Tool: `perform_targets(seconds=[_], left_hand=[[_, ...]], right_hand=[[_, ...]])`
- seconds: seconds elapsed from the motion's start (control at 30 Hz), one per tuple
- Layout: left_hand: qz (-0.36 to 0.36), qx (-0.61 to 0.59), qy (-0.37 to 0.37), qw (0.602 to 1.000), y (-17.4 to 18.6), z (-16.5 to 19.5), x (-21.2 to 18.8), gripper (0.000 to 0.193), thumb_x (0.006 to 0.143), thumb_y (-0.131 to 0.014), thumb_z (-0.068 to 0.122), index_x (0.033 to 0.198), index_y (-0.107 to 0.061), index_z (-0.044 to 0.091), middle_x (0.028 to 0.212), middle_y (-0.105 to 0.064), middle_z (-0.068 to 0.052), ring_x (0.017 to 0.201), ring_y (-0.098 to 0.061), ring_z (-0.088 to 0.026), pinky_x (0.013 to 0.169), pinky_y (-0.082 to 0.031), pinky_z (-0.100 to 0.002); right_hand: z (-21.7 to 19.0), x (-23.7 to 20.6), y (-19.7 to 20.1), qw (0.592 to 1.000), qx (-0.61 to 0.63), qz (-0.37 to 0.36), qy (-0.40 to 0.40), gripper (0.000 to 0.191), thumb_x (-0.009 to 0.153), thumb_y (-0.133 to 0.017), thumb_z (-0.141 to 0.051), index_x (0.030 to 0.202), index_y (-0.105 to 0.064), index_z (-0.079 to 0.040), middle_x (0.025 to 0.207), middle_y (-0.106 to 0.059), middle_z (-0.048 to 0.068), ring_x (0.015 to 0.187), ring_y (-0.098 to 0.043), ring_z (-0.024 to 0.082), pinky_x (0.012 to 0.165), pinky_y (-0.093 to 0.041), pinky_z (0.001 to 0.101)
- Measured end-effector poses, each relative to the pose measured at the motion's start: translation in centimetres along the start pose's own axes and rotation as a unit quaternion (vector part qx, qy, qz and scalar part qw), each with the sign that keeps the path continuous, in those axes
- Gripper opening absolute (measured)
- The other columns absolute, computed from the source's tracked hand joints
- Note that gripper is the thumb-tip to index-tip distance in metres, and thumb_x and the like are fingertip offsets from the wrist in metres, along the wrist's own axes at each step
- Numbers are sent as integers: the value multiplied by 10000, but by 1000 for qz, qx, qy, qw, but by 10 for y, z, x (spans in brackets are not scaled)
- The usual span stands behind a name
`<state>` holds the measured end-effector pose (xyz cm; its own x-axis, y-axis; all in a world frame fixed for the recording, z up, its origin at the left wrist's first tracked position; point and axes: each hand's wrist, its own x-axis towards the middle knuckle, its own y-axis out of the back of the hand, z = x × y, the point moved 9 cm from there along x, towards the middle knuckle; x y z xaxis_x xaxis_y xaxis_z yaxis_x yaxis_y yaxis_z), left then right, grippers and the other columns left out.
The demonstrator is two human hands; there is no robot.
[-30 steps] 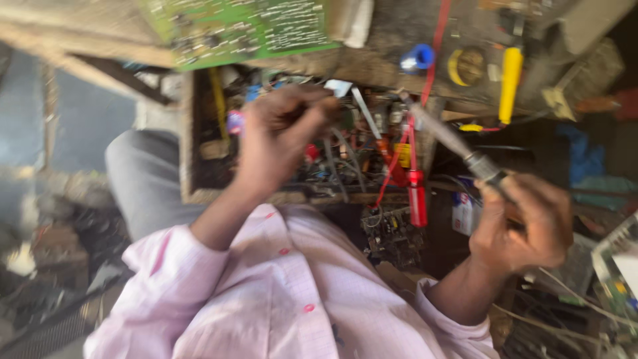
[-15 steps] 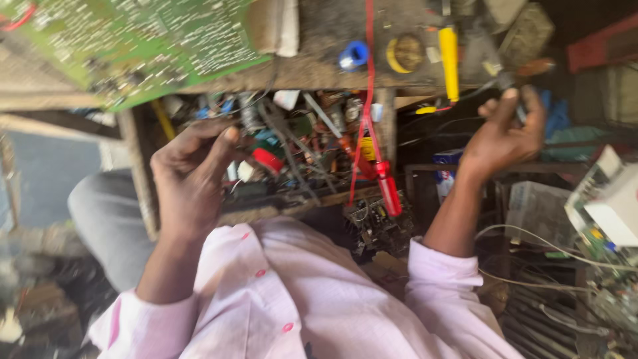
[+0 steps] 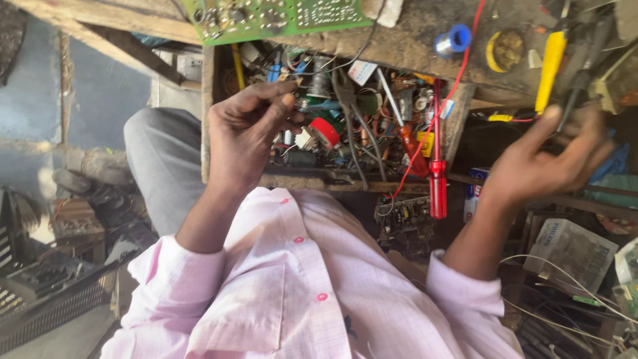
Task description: The person uses a soldering iron and pliers to work on a small electronic component, then places it onto a circuit board. They continue to adjust and connect wires on the board using their hands and tools.
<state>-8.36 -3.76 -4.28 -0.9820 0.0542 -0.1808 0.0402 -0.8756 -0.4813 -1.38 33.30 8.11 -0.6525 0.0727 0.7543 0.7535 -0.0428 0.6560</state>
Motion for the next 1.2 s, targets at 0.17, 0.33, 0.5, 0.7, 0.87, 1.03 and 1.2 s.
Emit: perform_targets(seconds=[0.17,0.33,0.5,0.7,0.87,1.03,1.2], left_hand=[[-16,6,6,1000,2,-3,1,241,1003,-712,11,1229,-700,-69,1075,-743,-88,882,-726,-126,793,-648,-275],[-19,74,-8,997,5,2,-8,216,1039,-724,-10,1244,-711,-78,1048,-689,-82,865,-667,-112,741,-561,-241],[-25,44,-7,999,8,2,-10,210,1028,-689,-16,1232,-688,-67,1066,-696,-67,906,-728,-117,813,-643,-262],[-26,45,-5,999,13,-5,-9,189,1057,-682,0,1237,-718,-47,1017,-685,-37,817,-652,-83,748,-587,-239],[-26,31,27,999,14,-19,-8,217,1022,-702,6,1235,-723,-29,990,-691,-23,800,-608,-62,708,-542,-219],[-72,-64,22,995,5,-19,-4,281,1021,-678,22,1299,-689,-18,1088,-702,-65,928,-720,-114,877,-639,-276],[-107,-93,32,989,-5,-20,0,309,1018,-679,12,1323,-670,-39,1158,-694,-109,984,-742,-173,905,-637,-312]], right_hand=[[-119,-42,-16,916,314,-248,4,154,1025,-710,-44,1165,-663,-88,1162,-700,153,1022,-697,256,1029,-561,379],[-164,-76,-51,880,267,-393,-6,630,918,-805,-154,1454,-512,-3,1327,-575,252,1170,-623,448,974,-540,474],[-160,-84,-69,883,216,-416,14,767,881,-812,-162,1504,-406,28,1350,-492,311,1175,-571,493,972,-507,519],[-157,-90,-80,867,264,-423,-17,675,874,-724,-81,1471,-436,46,1286,-562,293,1138,-611,479,971,-518,518],[-133,-79,-68,856,268,-442,-27,480,952,-655,-65,1406,-540,39,1171,-667,271,1042,-673,458,911,-532,482],[-107,-102,-51,543,566,-503,-364,422,1038,-494,-100,1434,-544,37,1109,-696,194,861,-659,235,750,-542,350],[-117,-114,-33,397,646,-515,-399,419,1016,-512,-107,1401,-462,51,1067,-714,203,887,-703,211,787,-571,342]])
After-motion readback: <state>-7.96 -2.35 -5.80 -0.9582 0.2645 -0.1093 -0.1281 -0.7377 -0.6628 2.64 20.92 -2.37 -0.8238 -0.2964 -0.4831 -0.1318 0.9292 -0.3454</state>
